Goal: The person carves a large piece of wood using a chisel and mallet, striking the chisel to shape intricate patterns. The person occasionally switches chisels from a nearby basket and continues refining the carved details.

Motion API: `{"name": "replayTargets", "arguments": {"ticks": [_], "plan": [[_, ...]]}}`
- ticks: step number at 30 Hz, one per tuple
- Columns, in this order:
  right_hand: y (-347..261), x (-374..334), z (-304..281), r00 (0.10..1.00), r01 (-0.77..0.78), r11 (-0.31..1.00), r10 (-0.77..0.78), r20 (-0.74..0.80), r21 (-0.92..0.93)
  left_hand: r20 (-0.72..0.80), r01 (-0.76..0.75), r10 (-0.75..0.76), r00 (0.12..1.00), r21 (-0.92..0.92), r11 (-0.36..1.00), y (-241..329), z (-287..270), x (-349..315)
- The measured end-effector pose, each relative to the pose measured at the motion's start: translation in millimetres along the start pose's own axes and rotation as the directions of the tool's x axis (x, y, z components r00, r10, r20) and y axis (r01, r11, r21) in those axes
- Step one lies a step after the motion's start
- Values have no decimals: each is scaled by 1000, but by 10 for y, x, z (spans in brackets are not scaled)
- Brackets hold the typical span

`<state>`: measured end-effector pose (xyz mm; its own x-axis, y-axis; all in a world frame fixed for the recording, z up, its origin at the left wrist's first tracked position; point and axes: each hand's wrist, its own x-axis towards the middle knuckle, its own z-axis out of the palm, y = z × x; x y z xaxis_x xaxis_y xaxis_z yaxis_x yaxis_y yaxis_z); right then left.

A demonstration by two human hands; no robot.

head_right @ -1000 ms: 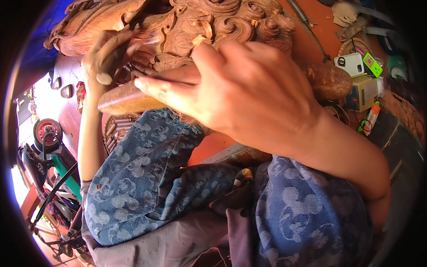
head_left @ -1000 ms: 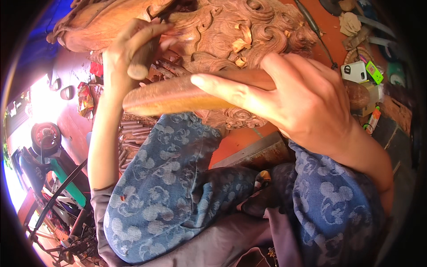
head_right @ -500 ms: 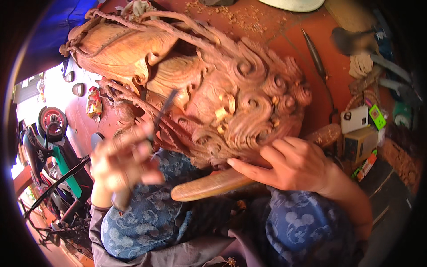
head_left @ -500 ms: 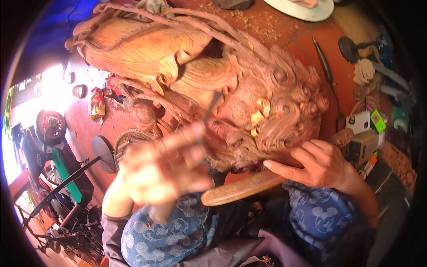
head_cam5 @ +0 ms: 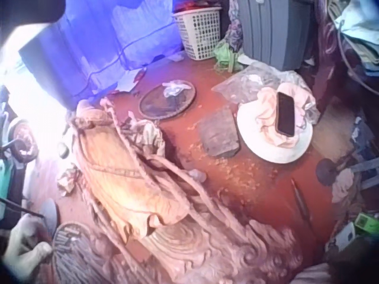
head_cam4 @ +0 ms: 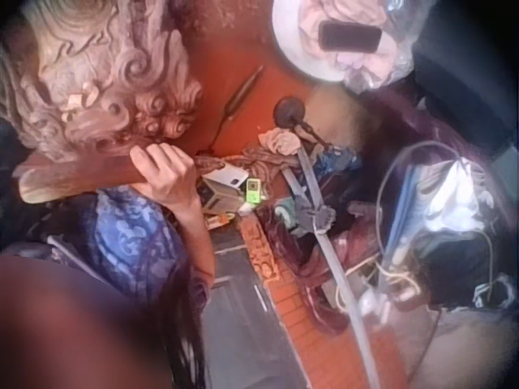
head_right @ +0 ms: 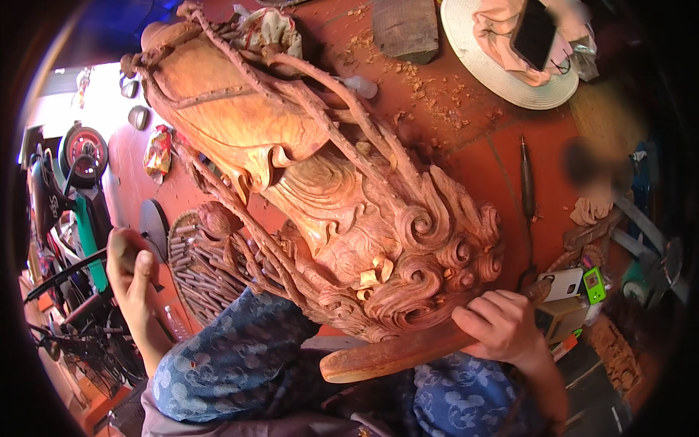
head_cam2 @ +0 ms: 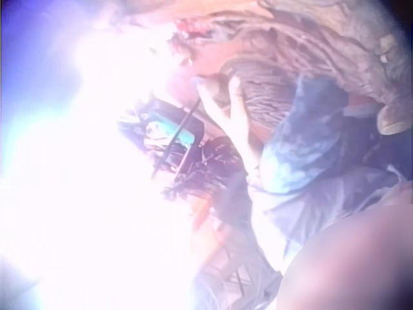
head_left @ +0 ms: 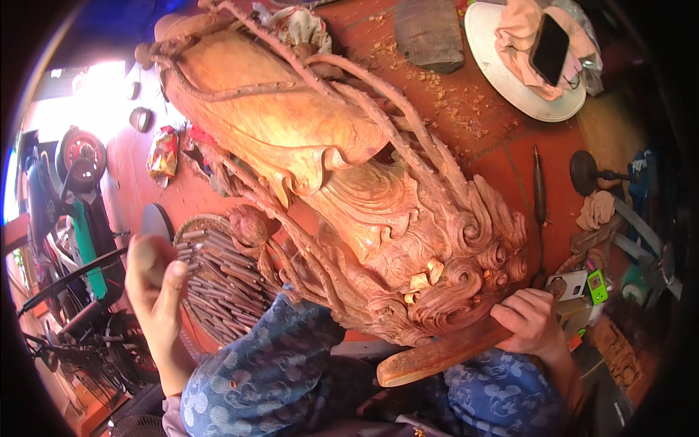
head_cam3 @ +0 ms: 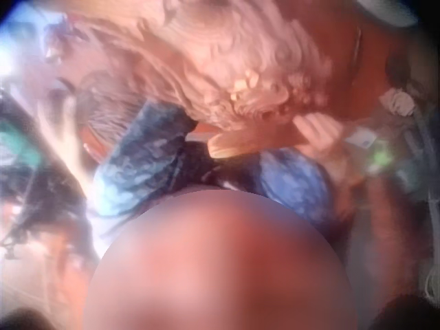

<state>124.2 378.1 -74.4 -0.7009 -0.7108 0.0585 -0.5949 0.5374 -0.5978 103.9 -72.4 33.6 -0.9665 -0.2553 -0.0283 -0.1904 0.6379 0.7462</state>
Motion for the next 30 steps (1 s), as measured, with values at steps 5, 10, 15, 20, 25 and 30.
{"name": "replayTargets", "arguments": {"ticks": [5, 10, 15, 20, 25, 30], "plan": [[51, 126, 37, 999, 10, 996, -14, 40, 85, 471, -17, -29, 882, 92, 996, -84, 129, 8], [59, 186, 47, 999, -6, 992, 0, 45, 125, 910, -136, 64, 410, -9, 991, 22, 247, 142], [38, 209, 34, 998, -49, 991, 43, 48, 127, 896, -172, 147, 419, -80, 982, -35, 322, 135], [47, 212, 26, 997, -61, 990, 54, 60, 125, 924, -275, 20, 383, 93, 957, 204, 396, 262], [61, 164, 54, 997, -79, 984, 77, 17, 160, 937, -221, 28, 349, 54, 974, 156, 404, 241], [168, 120, 13, 987, -108, 897, 147, -59, 428, 915, -127, 112, 387, -68, 990, 60, 421, 164]]}}
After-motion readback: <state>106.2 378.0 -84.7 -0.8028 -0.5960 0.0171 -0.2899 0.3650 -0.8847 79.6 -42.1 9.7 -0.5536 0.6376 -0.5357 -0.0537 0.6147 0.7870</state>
